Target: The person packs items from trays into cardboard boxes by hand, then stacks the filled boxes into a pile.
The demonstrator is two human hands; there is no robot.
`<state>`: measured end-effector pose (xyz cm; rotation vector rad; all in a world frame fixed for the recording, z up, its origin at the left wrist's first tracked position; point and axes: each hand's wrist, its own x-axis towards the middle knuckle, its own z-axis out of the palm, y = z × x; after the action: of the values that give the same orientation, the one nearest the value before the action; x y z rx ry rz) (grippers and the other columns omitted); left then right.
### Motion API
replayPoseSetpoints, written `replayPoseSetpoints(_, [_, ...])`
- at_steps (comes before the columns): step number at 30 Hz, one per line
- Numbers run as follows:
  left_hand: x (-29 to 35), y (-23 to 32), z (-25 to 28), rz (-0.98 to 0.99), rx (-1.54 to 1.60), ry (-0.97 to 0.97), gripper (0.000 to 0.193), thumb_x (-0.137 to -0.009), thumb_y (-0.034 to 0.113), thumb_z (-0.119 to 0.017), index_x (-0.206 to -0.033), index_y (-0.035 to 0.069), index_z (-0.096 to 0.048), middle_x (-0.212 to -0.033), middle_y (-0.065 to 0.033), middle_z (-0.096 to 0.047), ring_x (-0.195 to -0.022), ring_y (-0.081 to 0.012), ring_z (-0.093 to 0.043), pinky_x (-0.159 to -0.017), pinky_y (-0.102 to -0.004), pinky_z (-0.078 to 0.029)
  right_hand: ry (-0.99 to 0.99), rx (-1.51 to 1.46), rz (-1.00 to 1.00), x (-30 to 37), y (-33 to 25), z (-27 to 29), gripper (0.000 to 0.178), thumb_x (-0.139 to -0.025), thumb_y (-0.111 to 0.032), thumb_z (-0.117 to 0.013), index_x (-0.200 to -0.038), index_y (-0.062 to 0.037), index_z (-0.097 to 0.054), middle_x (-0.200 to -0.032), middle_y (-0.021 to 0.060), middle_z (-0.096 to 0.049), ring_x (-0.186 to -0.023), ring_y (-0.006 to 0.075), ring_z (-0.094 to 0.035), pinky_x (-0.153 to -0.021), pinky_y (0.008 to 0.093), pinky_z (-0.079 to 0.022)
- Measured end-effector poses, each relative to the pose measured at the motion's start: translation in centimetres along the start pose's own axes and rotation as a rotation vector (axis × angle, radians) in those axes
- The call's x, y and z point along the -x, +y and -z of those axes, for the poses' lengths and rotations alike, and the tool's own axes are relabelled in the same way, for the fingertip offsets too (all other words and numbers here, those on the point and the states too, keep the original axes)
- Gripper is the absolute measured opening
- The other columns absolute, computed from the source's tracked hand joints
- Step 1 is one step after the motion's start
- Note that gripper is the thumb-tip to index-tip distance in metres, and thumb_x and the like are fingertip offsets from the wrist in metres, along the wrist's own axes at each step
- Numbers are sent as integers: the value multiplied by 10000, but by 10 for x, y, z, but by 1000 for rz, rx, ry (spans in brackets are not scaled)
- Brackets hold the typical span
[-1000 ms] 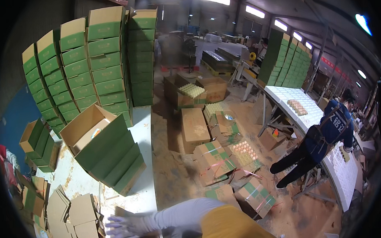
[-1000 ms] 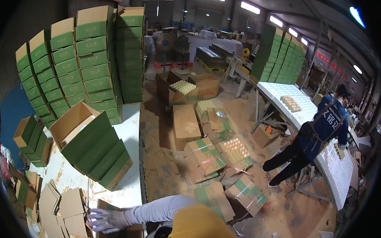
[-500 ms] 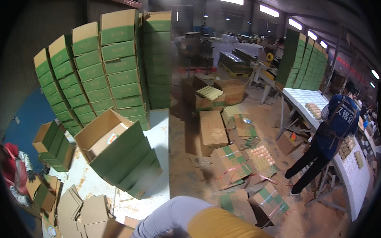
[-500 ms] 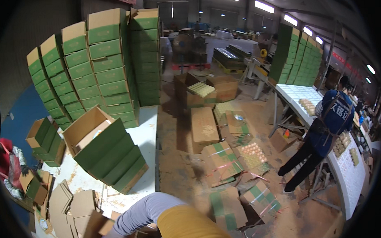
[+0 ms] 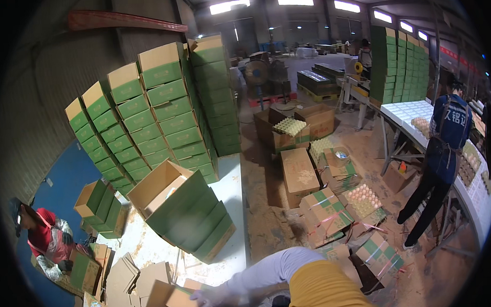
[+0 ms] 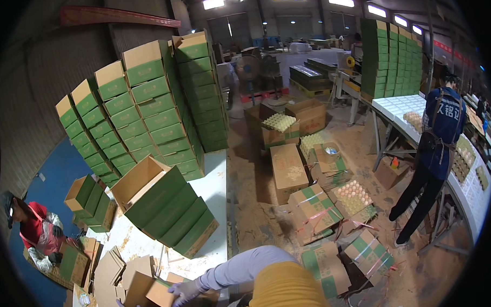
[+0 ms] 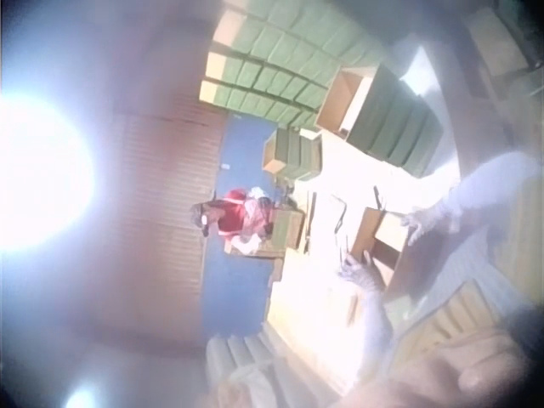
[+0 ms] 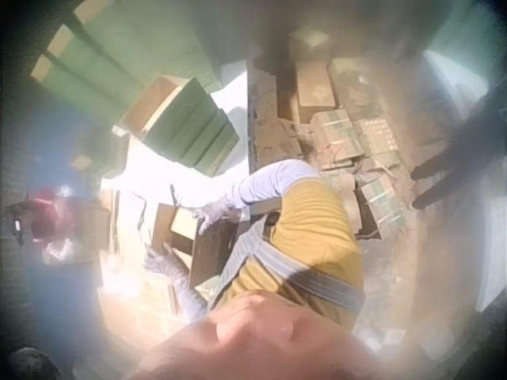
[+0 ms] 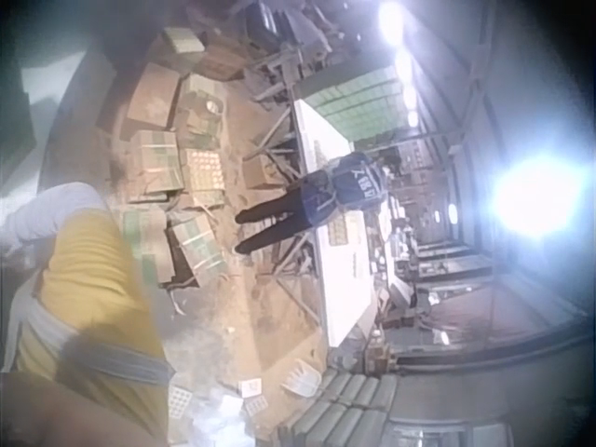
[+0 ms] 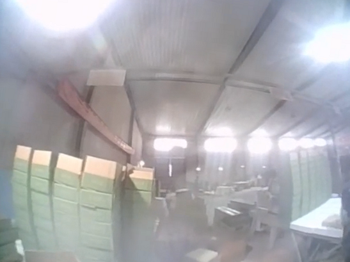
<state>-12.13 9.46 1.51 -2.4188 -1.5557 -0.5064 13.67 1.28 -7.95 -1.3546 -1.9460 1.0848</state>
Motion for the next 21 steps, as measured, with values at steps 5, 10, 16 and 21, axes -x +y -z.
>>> replayPoseSetpoints(5, [40, -60, -18, -372, 582, 31, 569, -848, 260, -682, -1324, 23, -479, -1189, -246, -576, -987, -417, -597, -855, -453, -504, 627, 25, -255, -25, 43, -2, 784, -790, -419, -707, -1368, 7, -390, -1294, 226, -480, -1216, 339, -458, -1035, 379, -356])
replayPoseSetpoints(10, [125, -39, -22, -605, 283, -432, 771, -705, 11, -593, -1434, 58, -346, -1444, -221, -350, -1341, -402, -310, -1088, -532, -277, -37, -119, -385, -40, 18, 31, 775, -762, -587, -667, -1211, 36, -563, -1202, 184, -597, -1133, 308, -541, -961, 381, -406])
replayPoseSetpoints(16, [110, -104, -91, 16, 527, -396, 451, -870, 189, -471, -1299, 51, -442, -1199, -205, -489, -1102, -360, -468, -930, -507, -370, -189, -450, -38, -75, -91, 103, 798, -893, -537, -544, -1503, -145, -210, -1519, 104, -285, -1336, 261, -345, -1106, 392, -290])
replayPoseSetpoints(21, [150, -116, -217, 661, 753, -314, 415, -1001, 347, -345, -1150, 22, -555, -946, -193, -635, -857, -324, -633, -765, -463, -493, -163, -283, -397, -132, -33, 27, 421, -879, -397, -584, -1143, -70, -614, -1005, 40, -615, -874, 140, -524, -800, 299, -427])
